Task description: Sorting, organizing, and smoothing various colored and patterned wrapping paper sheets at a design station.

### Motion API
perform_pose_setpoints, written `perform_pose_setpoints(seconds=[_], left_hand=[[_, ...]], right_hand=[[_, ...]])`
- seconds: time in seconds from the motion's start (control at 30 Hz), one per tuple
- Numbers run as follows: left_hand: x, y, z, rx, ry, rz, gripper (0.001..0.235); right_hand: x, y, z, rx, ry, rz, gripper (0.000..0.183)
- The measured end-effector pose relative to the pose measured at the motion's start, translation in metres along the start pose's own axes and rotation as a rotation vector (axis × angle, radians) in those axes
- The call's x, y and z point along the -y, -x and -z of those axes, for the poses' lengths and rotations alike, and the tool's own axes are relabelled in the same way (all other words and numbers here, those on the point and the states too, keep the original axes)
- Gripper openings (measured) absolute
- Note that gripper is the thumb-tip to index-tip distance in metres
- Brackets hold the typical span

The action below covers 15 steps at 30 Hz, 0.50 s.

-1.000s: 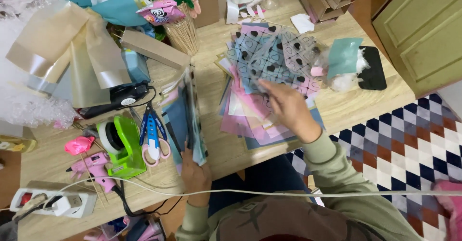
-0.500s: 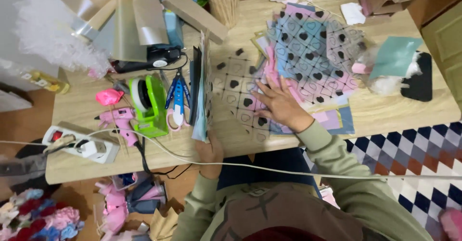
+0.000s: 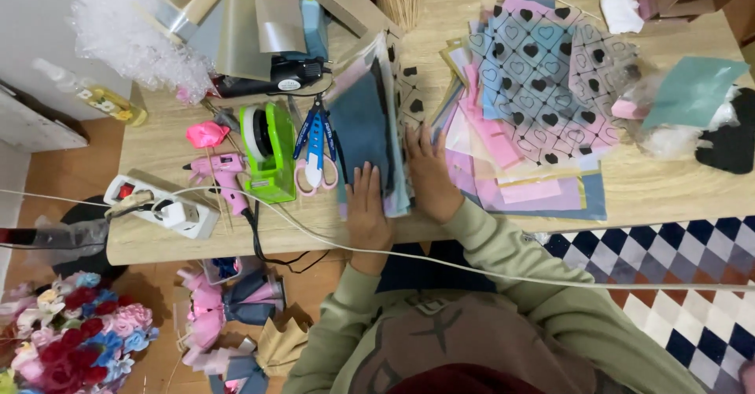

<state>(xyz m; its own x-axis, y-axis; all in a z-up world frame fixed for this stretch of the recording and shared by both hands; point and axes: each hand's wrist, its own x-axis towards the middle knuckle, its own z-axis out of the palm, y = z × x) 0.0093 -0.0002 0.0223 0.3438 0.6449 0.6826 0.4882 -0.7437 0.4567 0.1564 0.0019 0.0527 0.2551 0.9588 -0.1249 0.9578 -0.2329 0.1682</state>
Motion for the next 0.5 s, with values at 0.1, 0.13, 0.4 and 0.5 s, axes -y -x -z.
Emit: perform_pose_setpoints(seconds=[0.1, 0.13, 0.4, 0.5], left_hand=[[0.0, 0.002, -0.008, 0.063, -0.092, -0.042, 0.057], [-0.001, 0.001, -0.005, 0.066, -0.084, -0.048, 0.057], [-0.008, -0.006, 0.008, 0.39, -0.197, -0.03, 0.068], [-0.01, -0.009, 0.008, 0.393, -0.221, -0.056, 0.066]], right_hand=[[0.004, 0.005, 0.001, 0.021, 0.628, -0.06, 0.089], [0.001, 0.0, -0.016, 0.026, 0.628, -0.07, 0.089], [-0.054, 0.006, -0.039, -0.315, -0.719, 0.235, 0.103], [-0.083, 0.048, 0.012, -0.404, -0.992, 0.161, 0.052]])
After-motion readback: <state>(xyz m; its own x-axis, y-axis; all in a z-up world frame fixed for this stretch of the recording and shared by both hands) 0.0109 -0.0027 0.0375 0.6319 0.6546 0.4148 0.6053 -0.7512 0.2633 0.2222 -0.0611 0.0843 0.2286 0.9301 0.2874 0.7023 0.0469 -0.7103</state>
